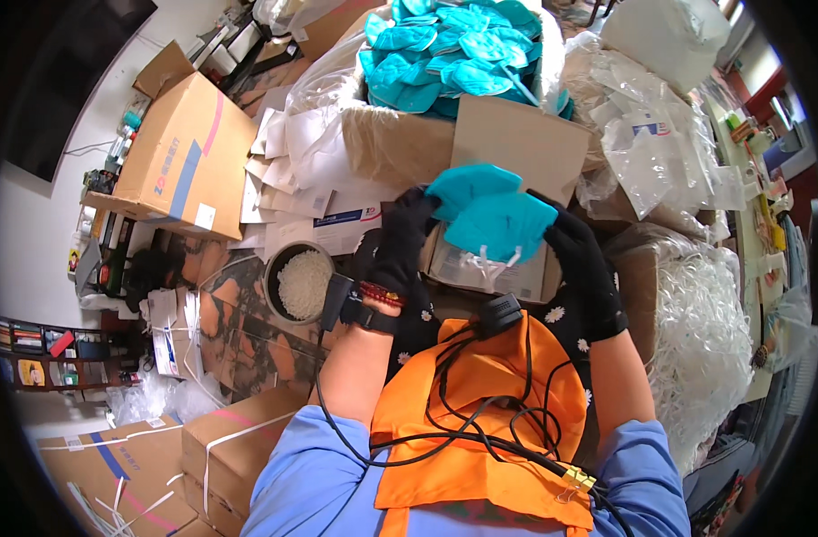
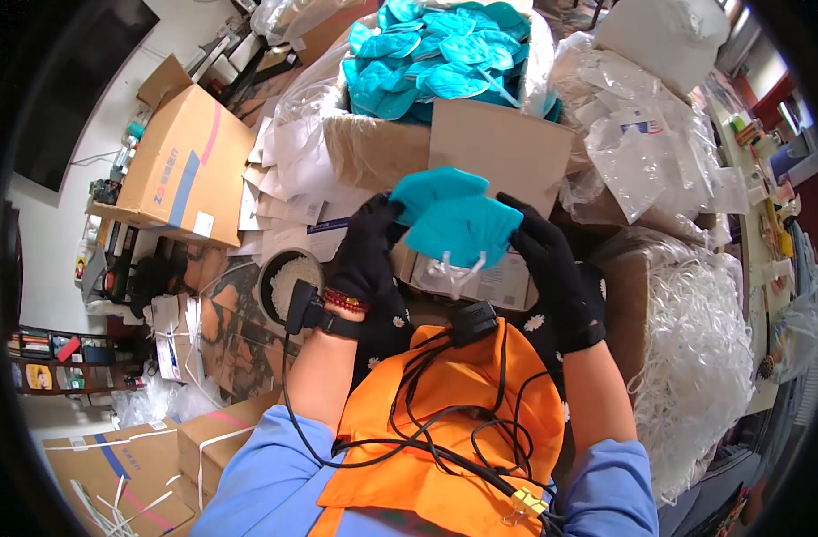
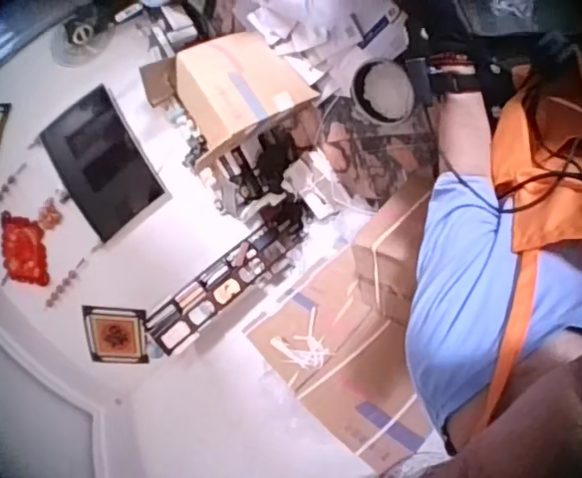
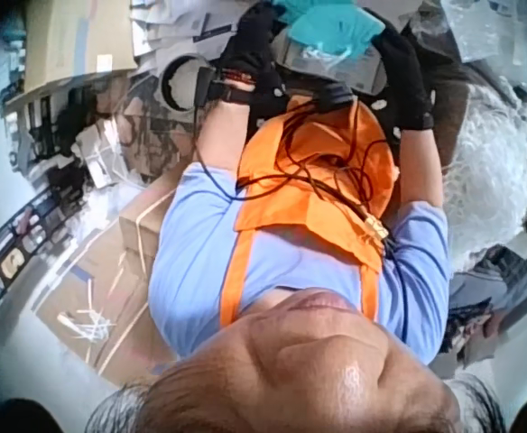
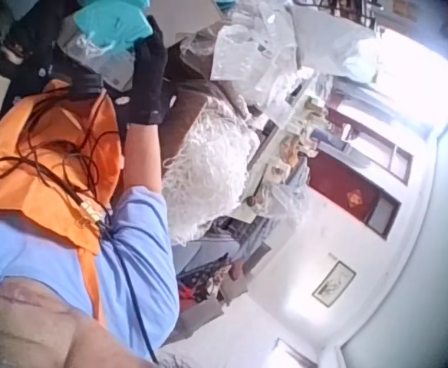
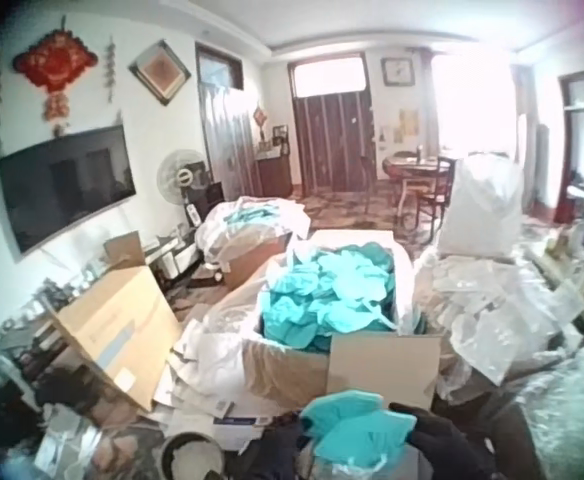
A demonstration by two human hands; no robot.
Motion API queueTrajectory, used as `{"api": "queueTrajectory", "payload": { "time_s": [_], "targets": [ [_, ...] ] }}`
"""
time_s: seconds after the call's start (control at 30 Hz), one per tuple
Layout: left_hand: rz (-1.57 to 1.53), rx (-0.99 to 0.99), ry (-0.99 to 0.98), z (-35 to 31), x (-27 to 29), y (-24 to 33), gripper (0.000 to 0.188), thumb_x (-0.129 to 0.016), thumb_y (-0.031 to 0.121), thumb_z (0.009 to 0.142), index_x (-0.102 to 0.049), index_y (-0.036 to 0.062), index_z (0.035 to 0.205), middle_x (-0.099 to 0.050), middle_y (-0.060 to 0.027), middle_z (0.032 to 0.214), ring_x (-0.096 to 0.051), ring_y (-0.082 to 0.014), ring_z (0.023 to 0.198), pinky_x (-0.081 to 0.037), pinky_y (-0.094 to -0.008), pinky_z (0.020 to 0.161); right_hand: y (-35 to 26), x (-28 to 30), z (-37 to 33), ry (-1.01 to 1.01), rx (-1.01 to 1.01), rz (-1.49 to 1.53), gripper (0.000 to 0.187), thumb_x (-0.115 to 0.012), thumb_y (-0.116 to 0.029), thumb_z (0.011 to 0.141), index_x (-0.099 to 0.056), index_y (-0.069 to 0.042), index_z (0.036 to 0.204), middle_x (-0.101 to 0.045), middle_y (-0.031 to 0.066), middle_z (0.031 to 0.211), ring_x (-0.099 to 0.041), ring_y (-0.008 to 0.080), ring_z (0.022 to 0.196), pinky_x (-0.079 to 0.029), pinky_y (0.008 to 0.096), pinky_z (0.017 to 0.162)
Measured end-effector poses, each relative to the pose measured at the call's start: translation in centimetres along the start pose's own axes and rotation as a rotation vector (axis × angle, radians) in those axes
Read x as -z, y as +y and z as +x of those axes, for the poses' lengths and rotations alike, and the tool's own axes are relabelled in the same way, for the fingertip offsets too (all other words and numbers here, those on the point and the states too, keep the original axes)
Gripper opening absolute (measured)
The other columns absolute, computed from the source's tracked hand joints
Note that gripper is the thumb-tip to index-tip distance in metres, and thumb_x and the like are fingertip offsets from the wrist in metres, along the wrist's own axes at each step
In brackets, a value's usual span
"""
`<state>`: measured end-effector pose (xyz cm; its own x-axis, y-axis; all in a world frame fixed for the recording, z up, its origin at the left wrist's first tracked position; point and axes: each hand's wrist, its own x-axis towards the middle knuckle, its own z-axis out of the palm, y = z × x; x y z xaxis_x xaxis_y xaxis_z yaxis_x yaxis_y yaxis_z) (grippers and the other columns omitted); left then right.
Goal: The recorder is packing teal face masks into plastic bags and placing them in a cardboard box.
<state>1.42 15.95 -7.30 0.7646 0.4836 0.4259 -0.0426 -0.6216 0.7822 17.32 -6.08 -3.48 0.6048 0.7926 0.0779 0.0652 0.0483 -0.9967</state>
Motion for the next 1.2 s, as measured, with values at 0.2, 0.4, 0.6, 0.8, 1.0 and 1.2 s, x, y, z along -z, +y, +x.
{"api": "queueTrajectory", "payload": {
  "time_s": [0.2,0.4,0.6,0.8,1.0,1.2],
  "targets": [
    [-1.224,0.692,-0.009,-0.4,-0.9,6.4,0.032,-0.052,0.02,0.096,-0.054,0.0012,0.121,-0.059,-0.0097,0.118,-0.058,-0.0175,0.108,-0.05,-0.0307,0.09,-0.8,-1.7,-1.3,0.194,-0.172,0.318,0.03,-0.054,-0.024,0.093,-0.064,0.0,0.108,-0.065,0.0037,0.094,-0.061,0.0103,0.084,-0.049,0.0251,0.077],
    [-1.111,0.622,-0.143,-2.8,-2.1,7.9,0.03,-0.053,0.02,0.096,-0.055,0.0038,0.121,-0.059,-0.0062,0.116,-0.057,-0.0149,0.106,-0.045,-0.029,0.094,-0.6,-2.4,-2.6,0.25,-0.182,0.418,0.025,-0.054,-0.022,0.092,-0.064,0.0,0.102,-0.064,0.0027,0.089,-0.06,0.0096,0.081,-0.049,0.0253,0.076],
    [-0.681,0.319,-0.08,-3.1,-4.6,7.2,0.022,-0.062,0.018,0.09,-0.065,0.0054,0.108,-0.067,-0.0055,0.094,-0.062,-0.0129,0.083,-0.048,-0.0282,0.072,-0.1,-2.3,-3.2,0.306,0.063,0.291,0.02,-0.056,-0.013,0.091,-0.061,-0.001,0.106,-0.064,0.0039,0.094,-0.061,0.011,0.085,-0.049,0.0252,0.076],
    [-0.036,-0.156,0.026,-2.8,-4.7,7.5,0.017,-0.059,0.017,0.091,-0.065,0.0059,0.103,-0.065,-0.0136,0.083,-0.062,-0.0213,0.071,-0.048,-0.0319,0.063,-1.4,-5.5,-5.0,0.043,-0.237,0.384,0.024,-0.065,-0.009,0.083,-0.062,-0.004,0.106,-0.063,0.0003,0.09,-0.058,0.0096,0.076,-0.046,0.0243,0.065],
    [-0.502,0.632,-0.092,-2.4,-3.2,9.7,0.017,-0.057,0.021,0.093,-0.063,0.0056,0.098,-0.06,-0.0106,0.072,-0.057,-0.0199,0.064,-0.045,-0.0316,0.058,-5.2,-2.6,-6.6,-0.18,-0.349,0.179,0.024,-0.057,-0.025,0.091,-0.065,-0.003,0.097,-0.048,-0.0065,0.066,-0.043,0.0029,0.056,-0.033,0.0188,0.05],
    [-0.825,0.473,-0.295,-3.7,-4.4,10.2,0.019,-0.057,0.022,0.095,-0.06,0.008,0.108,-0.059,0.0052,0.089,-0.052,-0.0064,0.075,-0.045,-0.0246,0.064,-4.5,-3.0,-8.7,-0.061,-0.521,0.589,0.025,-0.057,-0.03,0.093,-0.063,-0.006,0.09,-0.048,-0.005,0.066,-0.043,0.0049,0.055,-0.032,0.0206,0.049]
  ]
}}
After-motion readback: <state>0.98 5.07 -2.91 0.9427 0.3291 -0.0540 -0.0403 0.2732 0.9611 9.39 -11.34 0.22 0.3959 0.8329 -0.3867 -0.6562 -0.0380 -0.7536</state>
